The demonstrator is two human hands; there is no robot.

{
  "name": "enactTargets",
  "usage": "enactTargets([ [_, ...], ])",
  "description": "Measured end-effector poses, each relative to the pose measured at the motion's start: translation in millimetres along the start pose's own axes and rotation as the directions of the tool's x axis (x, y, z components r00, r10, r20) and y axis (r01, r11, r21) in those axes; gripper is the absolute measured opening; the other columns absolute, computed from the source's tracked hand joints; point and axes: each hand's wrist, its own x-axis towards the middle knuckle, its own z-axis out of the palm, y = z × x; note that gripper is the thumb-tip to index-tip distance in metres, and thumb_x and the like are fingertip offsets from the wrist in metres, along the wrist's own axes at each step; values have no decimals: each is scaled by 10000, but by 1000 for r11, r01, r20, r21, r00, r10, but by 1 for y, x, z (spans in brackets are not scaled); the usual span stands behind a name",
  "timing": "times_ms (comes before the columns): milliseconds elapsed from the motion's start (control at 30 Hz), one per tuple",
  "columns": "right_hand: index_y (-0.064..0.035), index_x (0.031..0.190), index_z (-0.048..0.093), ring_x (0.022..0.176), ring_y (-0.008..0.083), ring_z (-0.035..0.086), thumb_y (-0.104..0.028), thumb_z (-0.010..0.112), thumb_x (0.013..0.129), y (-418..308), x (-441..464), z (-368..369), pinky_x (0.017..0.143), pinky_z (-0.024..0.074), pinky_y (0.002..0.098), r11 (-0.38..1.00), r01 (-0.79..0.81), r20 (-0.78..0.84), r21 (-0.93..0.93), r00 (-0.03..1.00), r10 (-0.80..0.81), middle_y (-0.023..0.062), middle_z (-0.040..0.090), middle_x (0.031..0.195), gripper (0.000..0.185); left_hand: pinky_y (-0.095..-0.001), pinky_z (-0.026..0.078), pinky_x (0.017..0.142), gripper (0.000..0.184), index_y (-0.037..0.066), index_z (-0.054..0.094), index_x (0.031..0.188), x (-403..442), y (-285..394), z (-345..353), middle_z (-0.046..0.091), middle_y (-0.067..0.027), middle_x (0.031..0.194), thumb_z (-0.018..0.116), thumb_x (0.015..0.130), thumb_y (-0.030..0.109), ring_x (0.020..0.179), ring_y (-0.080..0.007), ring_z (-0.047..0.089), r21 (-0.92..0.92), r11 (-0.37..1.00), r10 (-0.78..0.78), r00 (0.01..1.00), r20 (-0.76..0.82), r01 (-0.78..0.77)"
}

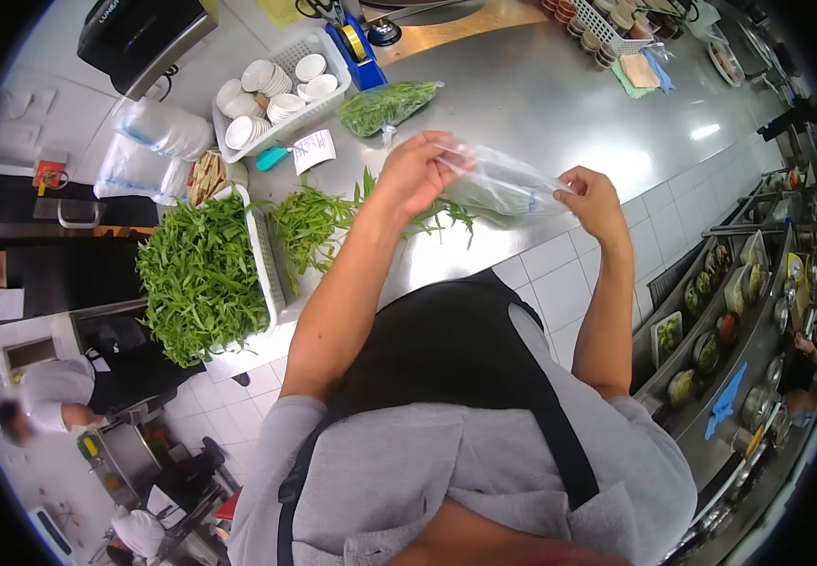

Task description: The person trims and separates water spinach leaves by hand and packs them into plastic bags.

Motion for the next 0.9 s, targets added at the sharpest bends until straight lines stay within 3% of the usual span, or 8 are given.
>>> enactTargets([
  [100,8,1213,648,810,142,651,-39,636,932,-17,-3,10,703,582,295,870,-227,152,437,972,177,80,671,877,286,-287,548,661,224,26,541,1160,-5,-11,-22,615,-63,891,534,941,-19,667,-143,590,-206,976,-52,995,86,68],
  [200,5,1350,556,814,150,640,11,546,942,-36,2,23,714,581,300,302,-248,179,921,955,237,92,658,932,408,-264,519,641,227,46,553,1149,-14,-7,-24,620,-57,906,569,925,8,723,-133,603,-71,989,-119,986,114,127],
  [400,19,1258,619,873,166,603,59,542,901,-21,39,25,808,533,343,113,-140,167,984,944,-284,40,613,904,368,-299,500,770,200,76,645,1004,12,25,-39,641,-38,936,583,859,-46,775,-154,606,-76,977,204,976,71,-198],
  [467,1,1103,697,872,187,600,59,578,881,-35,60,21,795,510,350,668,153,132,729,925,-356,46,617,906,258,-305,494,731,193,87,688,904,23,44,-49,640,-25,930,583,840,-62,782,-152,605,129,954,243,950,197,-271],
  [500,-8,1025,736,872,198,598,58,595,871,-40,70,21,788,499,353,834,295,125,466,912,-392,50,619,907,219,-322,468,670,195,50,733,834,16,55,-32,604,-49,855,588,816,-79,754,-186,593,540,796,278,957,78,-275],
  [600,-42,864,769,850,252,591,45,642,843,-72,89,52,803,478,359,857,508,-222,-87,829,-513,75,620,922,156,-348,456,643,204,25,760,903,-1,64,22,556,-89,815,606,806,-67,720,-238,572,937,-127,509,789,344,-326],
  [733,-105,1066,747,917,269,608,9,681,851,-50,108,90,825,498,350,757,638,-297,-141,702,-647,63,631,943,252,-411,496,780,285,72,761,1068,23,36,-20,568,-173,919,651,817,-3,860,-323,596,964,-59,686,691,227,-258],
  [900,-54,1203,655,865,168,608,-113,774,860,2,39,104,760,507,298,954,215,-306,209,941,-145,68,639,989,367,-443,402,1100,379,107,699,1246,2,14,-56,509,-250,1410,677,870,77,1284,-445,499,941,-224,534,776,336,-253],
])
